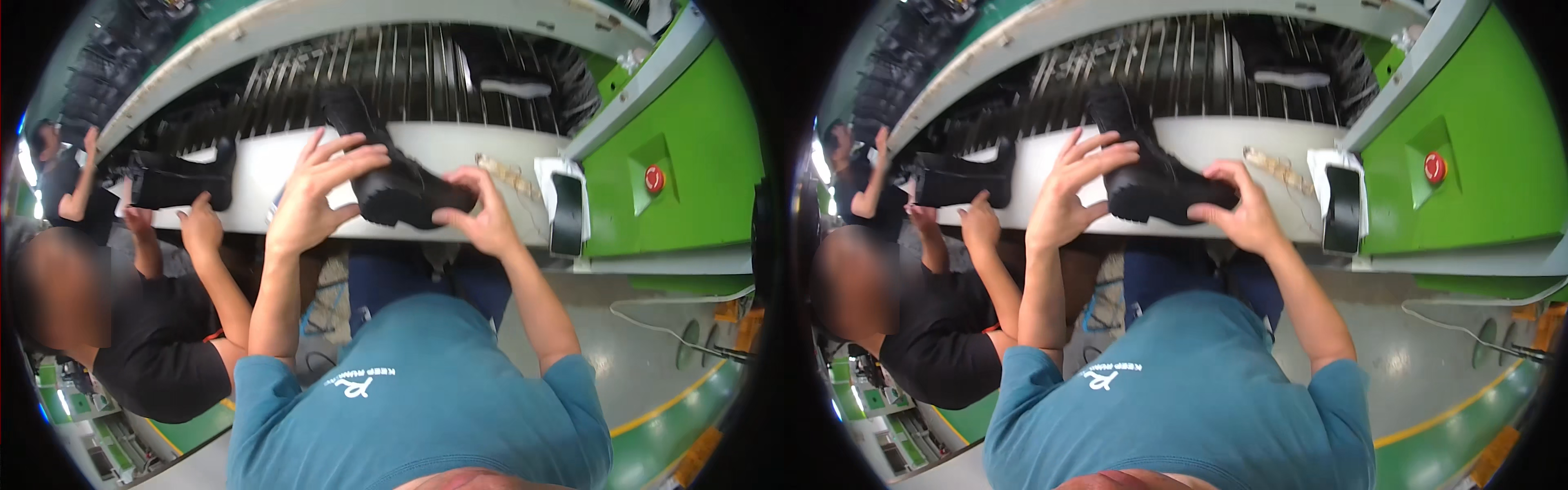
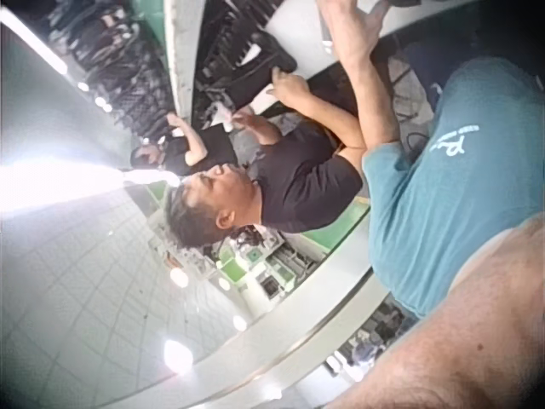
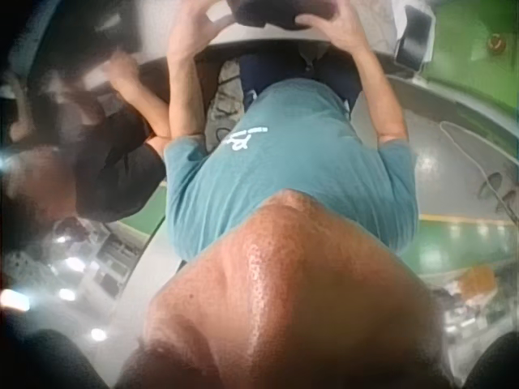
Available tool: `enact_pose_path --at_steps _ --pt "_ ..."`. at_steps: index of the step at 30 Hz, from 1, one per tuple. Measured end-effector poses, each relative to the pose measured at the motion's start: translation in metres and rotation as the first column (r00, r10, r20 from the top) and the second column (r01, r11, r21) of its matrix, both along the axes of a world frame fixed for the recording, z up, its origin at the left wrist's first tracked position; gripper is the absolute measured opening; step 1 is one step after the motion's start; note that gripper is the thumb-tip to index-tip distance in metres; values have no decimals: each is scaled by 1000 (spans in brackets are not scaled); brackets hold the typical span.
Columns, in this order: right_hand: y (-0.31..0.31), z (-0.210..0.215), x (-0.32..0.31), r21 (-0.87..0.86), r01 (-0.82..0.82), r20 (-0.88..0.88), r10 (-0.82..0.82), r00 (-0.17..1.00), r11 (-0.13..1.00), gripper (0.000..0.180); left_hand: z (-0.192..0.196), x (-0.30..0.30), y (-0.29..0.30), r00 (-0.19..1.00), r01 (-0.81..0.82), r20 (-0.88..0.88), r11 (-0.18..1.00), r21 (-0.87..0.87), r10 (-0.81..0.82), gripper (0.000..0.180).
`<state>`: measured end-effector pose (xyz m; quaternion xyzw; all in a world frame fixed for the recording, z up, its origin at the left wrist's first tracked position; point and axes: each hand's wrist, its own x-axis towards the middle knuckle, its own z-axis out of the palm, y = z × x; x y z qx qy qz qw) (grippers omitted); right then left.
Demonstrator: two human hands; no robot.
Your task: The recorder is inspecting and assembling black boots on a factory production line, checking soles and heels, and placing them onto a conveyor system.
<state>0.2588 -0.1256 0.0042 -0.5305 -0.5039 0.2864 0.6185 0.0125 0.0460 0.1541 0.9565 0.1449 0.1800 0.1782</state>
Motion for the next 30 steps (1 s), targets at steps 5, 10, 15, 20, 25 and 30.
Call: enact_pose_path --at_steps 5,10,15,20,25,30 --pt "-10 28 20 30 20 620 -34 784 999 38 -98 -23 -26 1000 -9 -1 865 -501 9 91" --pt "-9 24 11 120 25 738 -106 667 992 33 -114 -27 -25 996 51 90 890 -453 -11 91" --pt "-5 29 -9 145 21 832 -133 538 989 28 -148 0 -38 933 -86 330 980 -182 143 85" --pt "7 27 -17 152 31 842 -146 520 988 23 -166 9 -29 877 -51 462 982 -181 131 76" --pt "16 41 -16 20 27 766 -33 643 999 30 -164 13 -30 858 -53 485 967 -248 172 69" --pt "23 57 -10 -110 55 706 39 707 992 40 -161 13 -33 850 -73 480 951 -302 217 59"
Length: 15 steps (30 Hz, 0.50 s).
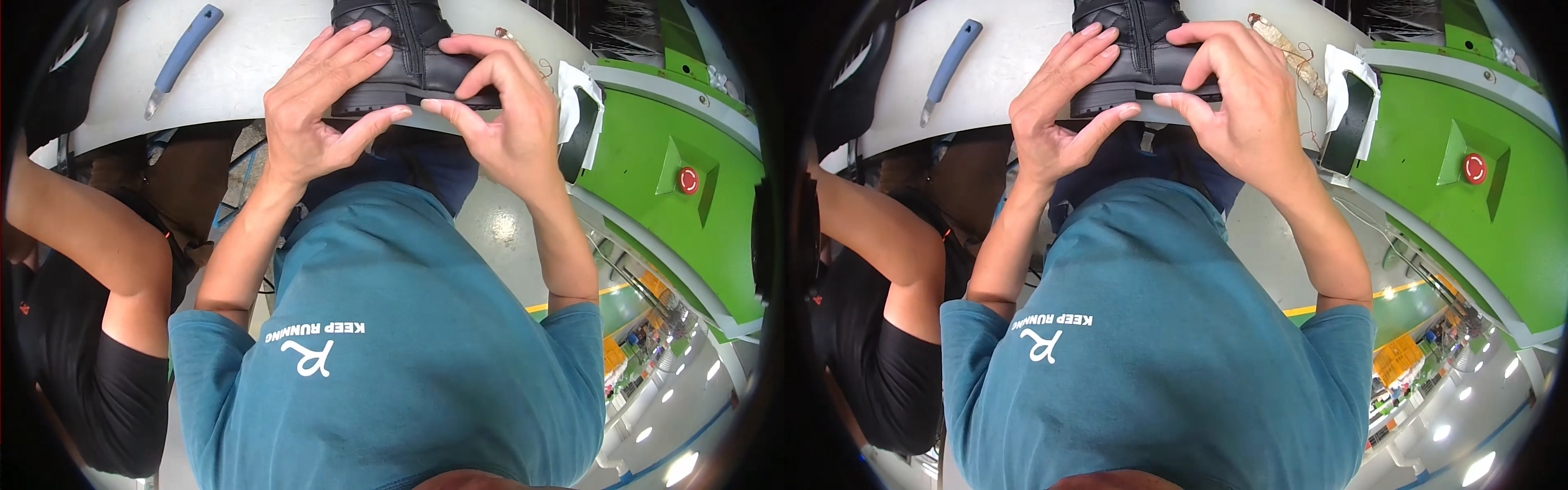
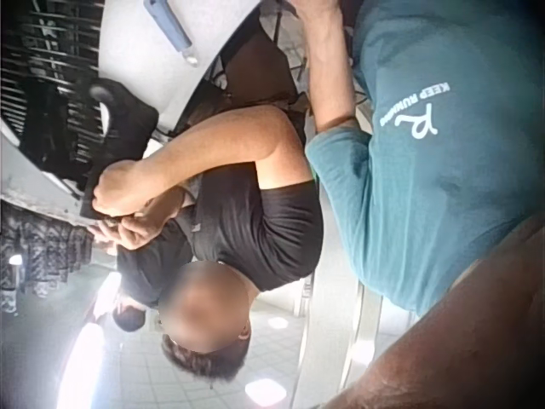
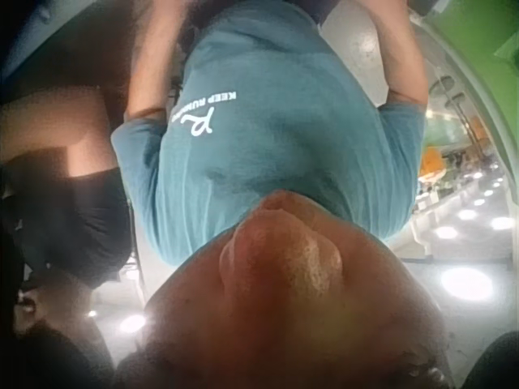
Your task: The recorder is inspecting and assembling black boots on a factory production line, checking soles and heels, and placing them onto a conveyor system.
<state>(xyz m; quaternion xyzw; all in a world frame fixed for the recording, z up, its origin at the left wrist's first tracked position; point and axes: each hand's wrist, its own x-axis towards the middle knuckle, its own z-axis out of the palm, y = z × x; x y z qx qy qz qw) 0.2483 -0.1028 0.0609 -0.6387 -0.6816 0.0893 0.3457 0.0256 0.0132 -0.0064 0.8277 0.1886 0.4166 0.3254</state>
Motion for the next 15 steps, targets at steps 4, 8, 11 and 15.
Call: enact_pose_path --at_steps 4,8,11,15 --pt "5 5 -2 -102 136 -104 -146 984 986 60 -1 1 1 1000 14 3 1000 -25 -14 58" --pt "3 7 -3 -132 126 -66 -135 989 983 75 -2 -1 4 1000 17 9 1000 -17 -17 58" --pt "2 -3 9 -54 66 -58 -69 996 996 85 -4 -1 6 1000 24 17 1000 1 -24 58" --pt "-14 -7 45 -238 35 -112 -63 992 971 106 -5 -1 5 999 18 30 1000 12 -18 58"
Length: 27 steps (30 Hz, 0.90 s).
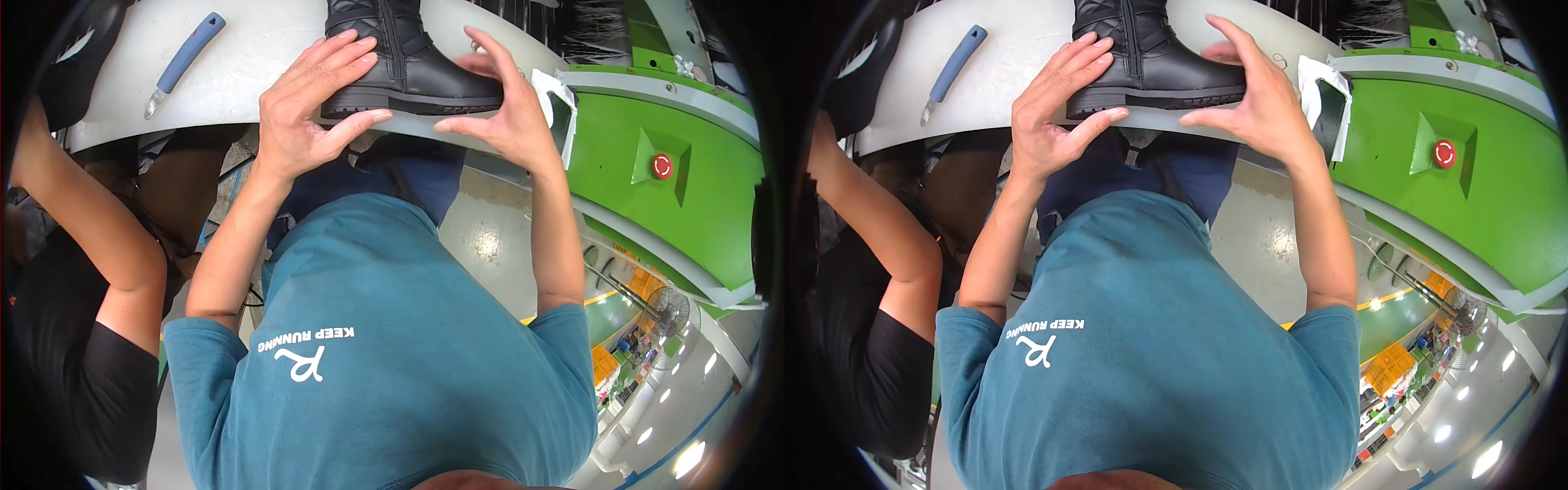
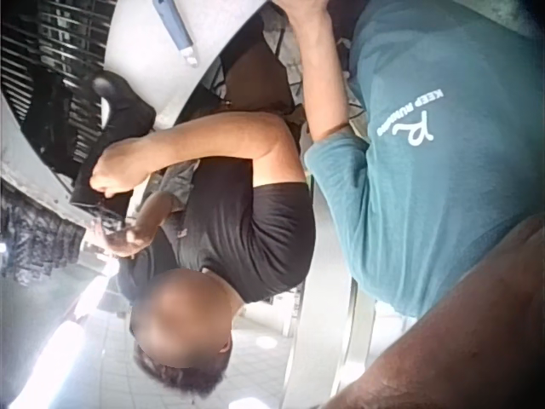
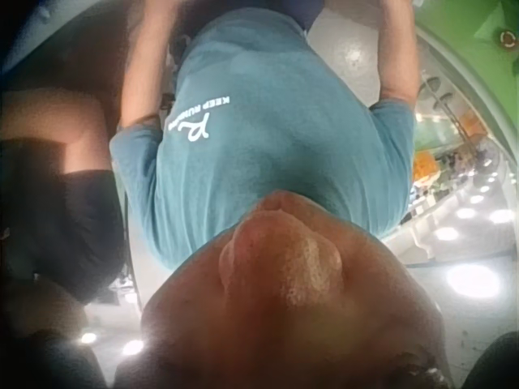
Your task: The recorder is inspecting and assembling black boots on a factory production line, checking soles and heels, and placing them onto a conveyor system.
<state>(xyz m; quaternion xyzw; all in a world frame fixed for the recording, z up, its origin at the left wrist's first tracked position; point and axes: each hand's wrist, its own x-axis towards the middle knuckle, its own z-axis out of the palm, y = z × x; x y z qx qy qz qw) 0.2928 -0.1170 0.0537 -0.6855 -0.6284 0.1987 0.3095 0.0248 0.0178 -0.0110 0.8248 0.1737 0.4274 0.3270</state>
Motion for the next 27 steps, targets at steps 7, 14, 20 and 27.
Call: enact_pose_path --at_steps 7,14,20,27 --pt "-1 79 -28 265 -35 -99 63 993 964 92 28 8 -19 988 38 153 998 -55 -29 90" --pt "-4 59 -43 310 -187 171 139 975 932 69 28 -37 -21 975 31 211 899 -437 69 84" --pt "-7 -10 -71 409 -182 286 64 956 894 53 8 -60 -20 988 -99 63 881 -463 144 74" --pt "5 -27 -88 499 -200 381 -6 925 843 42 43 -45 -14 964 -38 -252 980 196 87 71"
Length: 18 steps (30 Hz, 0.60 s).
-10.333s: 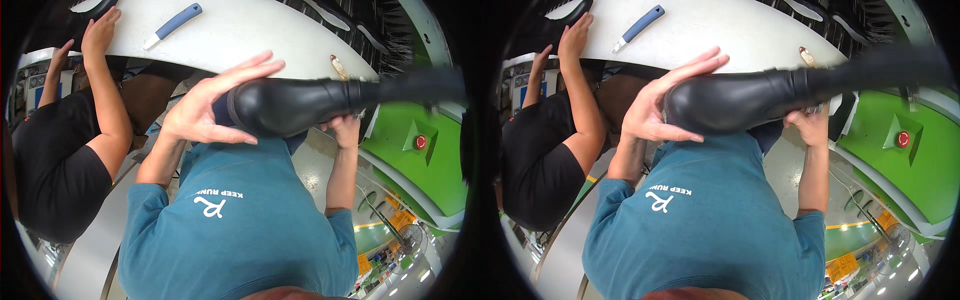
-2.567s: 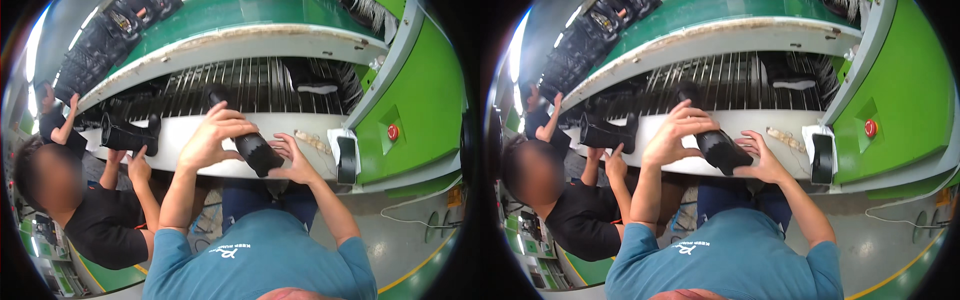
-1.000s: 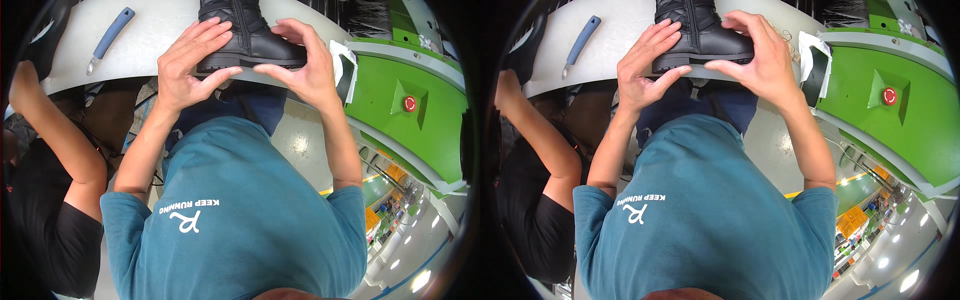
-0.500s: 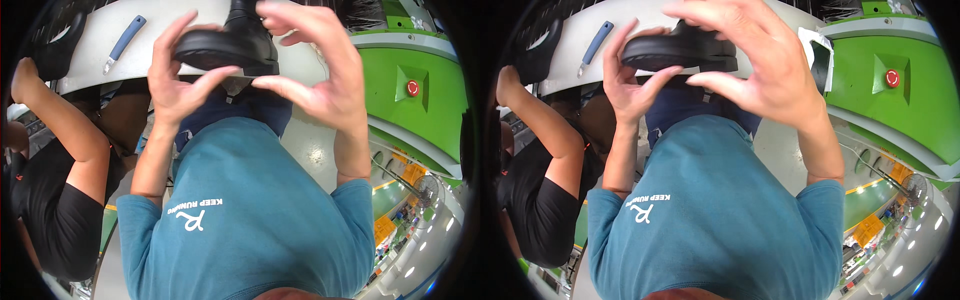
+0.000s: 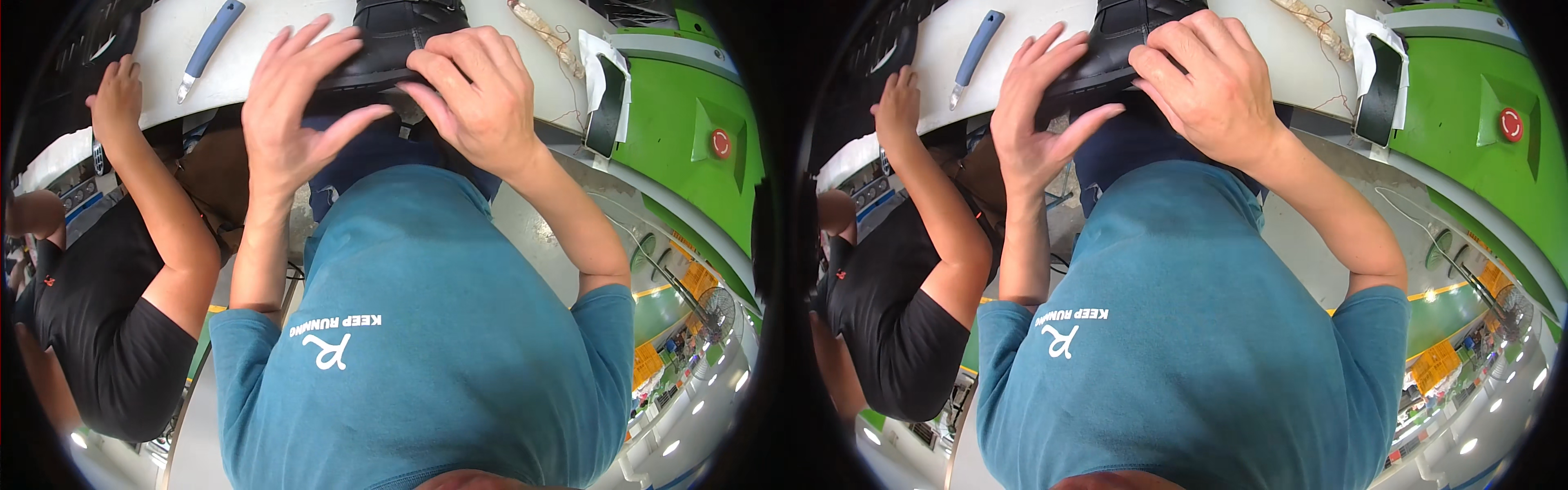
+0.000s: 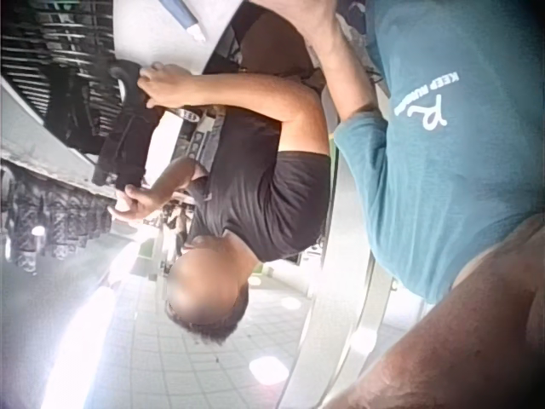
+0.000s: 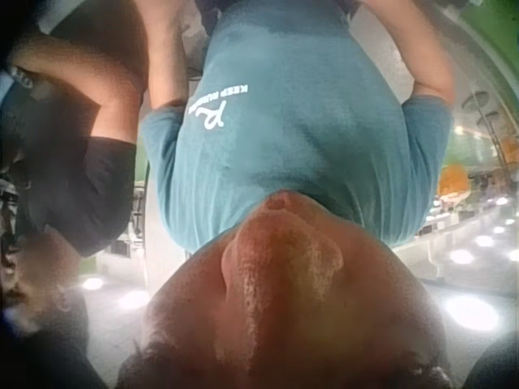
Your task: The recorder is inspecting and assembling black boots on a factory production line, checking soles and heels, and placing them onto a conveyor system.
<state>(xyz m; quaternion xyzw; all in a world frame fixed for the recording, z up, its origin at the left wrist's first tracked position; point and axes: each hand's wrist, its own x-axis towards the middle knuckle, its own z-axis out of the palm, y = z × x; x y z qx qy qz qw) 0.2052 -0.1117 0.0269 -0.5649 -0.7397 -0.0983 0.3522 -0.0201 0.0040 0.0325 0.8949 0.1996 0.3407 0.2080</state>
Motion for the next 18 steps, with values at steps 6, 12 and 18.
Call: enact_pose_path --at_steps 6,12,18 --pt "16 39 11 -301 -72 -12 72 997 951 34 -10 22 0 999 -44 33 999 29 43 60" --pt "31 26 23 -317 -238 -300 141 943 918 26 -14 26 5 995 -47 84 999 -4 47 49" --pt "41 35 41 -203 -267 -423 162 892 942 45 -11 30 3 992 -75 96 995 -59 81 42"
